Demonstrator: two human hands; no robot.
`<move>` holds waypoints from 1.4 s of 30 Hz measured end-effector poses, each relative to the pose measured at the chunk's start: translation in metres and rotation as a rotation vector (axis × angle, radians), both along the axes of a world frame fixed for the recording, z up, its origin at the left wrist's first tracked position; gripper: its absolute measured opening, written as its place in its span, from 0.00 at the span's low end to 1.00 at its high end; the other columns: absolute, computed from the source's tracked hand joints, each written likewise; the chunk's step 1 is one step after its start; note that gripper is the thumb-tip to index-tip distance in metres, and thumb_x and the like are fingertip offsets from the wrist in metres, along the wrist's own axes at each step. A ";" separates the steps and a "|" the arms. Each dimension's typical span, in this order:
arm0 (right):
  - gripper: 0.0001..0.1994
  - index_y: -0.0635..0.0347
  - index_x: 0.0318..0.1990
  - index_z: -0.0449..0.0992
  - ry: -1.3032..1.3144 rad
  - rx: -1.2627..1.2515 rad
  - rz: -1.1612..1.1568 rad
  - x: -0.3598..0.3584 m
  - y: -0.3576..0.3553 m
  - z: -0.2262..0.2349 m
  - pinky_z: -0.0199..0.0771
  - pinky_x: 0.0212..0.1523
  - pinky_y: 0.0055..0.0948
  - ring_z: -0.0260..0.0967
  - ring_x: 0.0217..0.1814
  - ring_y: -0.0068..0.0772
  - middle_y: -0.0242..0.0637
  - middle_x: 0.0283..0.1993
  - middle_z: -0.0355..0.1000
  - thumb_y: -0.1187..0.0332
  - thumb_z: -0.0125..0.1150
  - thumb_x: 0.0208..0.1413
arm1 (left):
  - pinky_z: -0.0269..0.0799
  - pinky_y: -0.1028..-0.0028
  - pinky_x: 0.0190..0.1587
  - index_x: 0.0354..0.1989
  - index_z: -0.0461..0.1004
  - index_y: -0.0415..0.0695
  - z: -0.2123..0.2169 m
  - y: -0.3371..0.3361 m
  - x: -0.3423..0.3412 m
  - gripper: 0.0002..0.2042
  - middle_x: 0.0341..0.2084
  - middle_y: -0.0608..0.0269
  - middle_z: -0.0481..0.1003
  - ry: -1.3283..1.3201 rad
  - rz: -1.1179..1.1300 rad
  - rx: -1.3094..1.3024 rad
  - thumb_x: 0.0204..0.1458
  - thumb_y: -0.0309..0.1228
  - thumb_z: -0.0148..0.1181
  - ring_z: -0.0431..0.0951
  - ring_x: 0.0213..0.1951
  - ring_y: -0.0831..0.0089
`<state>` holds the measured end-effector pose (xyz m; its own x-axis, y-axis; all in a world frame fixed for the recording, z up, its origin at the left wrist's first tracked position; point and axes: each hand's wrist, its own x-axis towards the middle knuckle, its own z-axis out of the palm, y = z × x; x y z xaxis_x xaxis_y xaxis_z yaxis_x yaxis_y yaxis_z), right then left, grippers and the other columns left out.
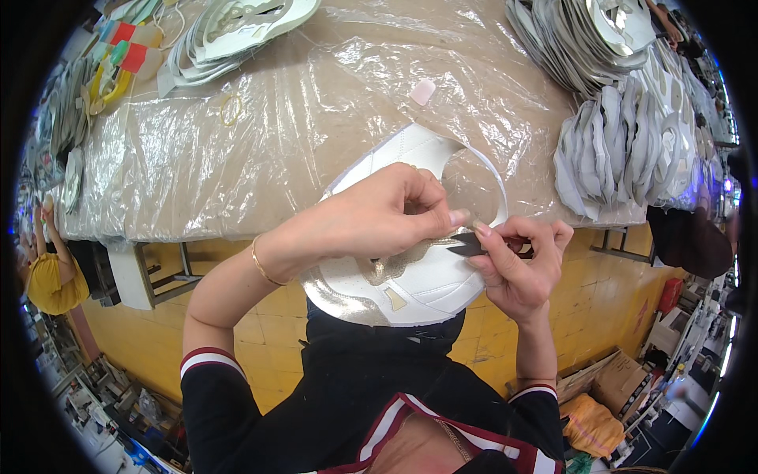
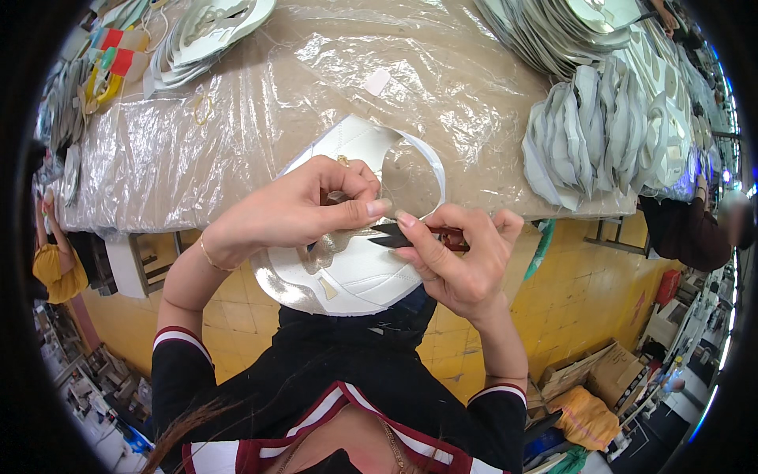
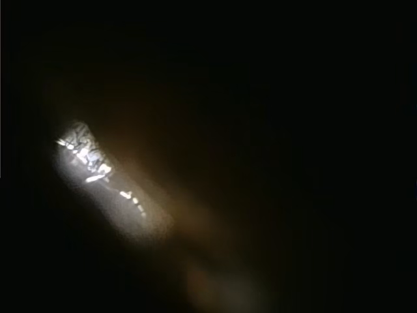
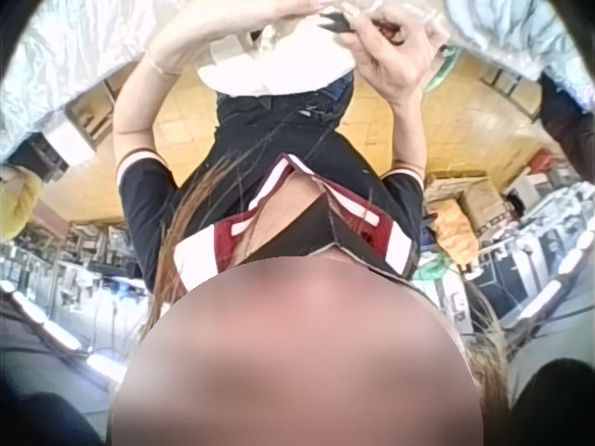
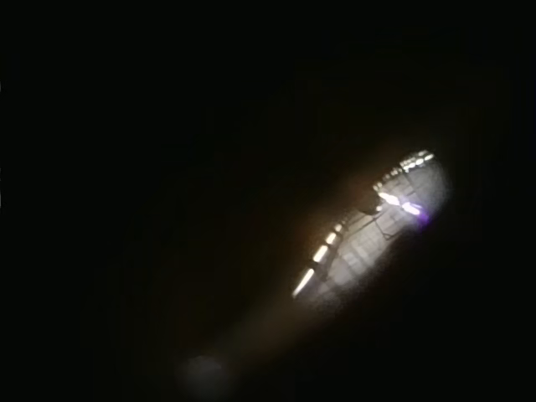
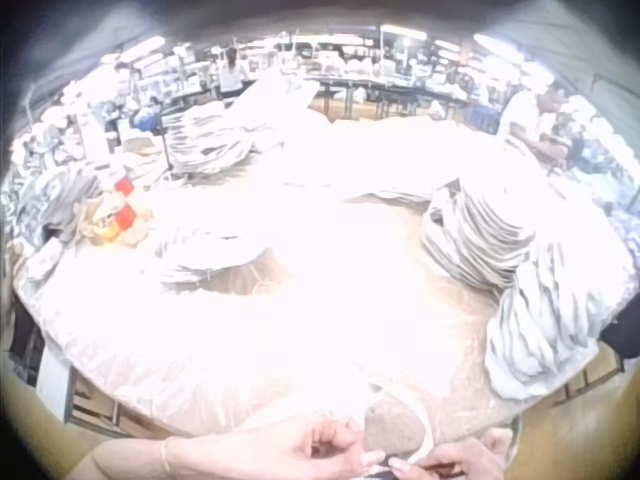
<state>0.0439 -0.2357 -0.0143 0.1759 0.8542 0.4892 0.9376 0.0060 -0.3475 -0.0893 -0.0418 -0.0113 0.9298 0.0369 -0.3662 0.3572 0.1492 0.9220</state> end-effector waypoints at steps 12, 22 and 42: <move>0.19 0.42 0.43 0.82 -0.034 0.030 -0.022 -0.003 -0.001 0.001 0.45 0.38 0.29 0.64 0.28 0.16 0.20 0.33 0.72 0.63 0.74 0.39 | 0.56 0.78 0.35 0.20 0.70 0.37 0.000 0.001 0.002 0.20 0.25 0.71 0.63 0.067 -0.012 -0.021 0.60 0.40 0.58 0.60 0.31 0.81; 0.15 0.49 0.43 0.83 0.311 0.050 -0.120 -0.006 0.000 -0.009 0.54 0.38 0.26 0.61 0.30 0.23 0.26 0.34 0.70 0.63 0.72 0.45 | 0.59 0.79 0.36 0.25 0.71 0.38 -0.001 -0.002 -0.004 0.16 0.28 0.71 0.64 -0.007 0.060 -0.007 0.60 0.37 0.58 0.62 0.32 0.83; 0.23 0.70 0.61 0.66 1.677 0.301 -0.382 -0.015 -0.006 -0.066 0.63 0.37 0.13 0.62 0.34 0.12 0.29 0.43 0.72 0.71 0.61 0.59 | 0.69 0.73 0.48 0.49 0.75 0.40 -0.059 -0.020 -0.010 0.13 0.46 0.56 0.71 -0.379 0.802 1.056 0.55 0.23 0.58 0.74 0.47 0.64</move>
<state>0.0287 -0.2416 -0.0806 0.7665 0.5692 -0.2974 -0.4416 0.1308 -0.8876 -0.0988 -0.0620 -0.0704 0.5578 0.7044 0.4390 0.2109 -0.6319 0.7458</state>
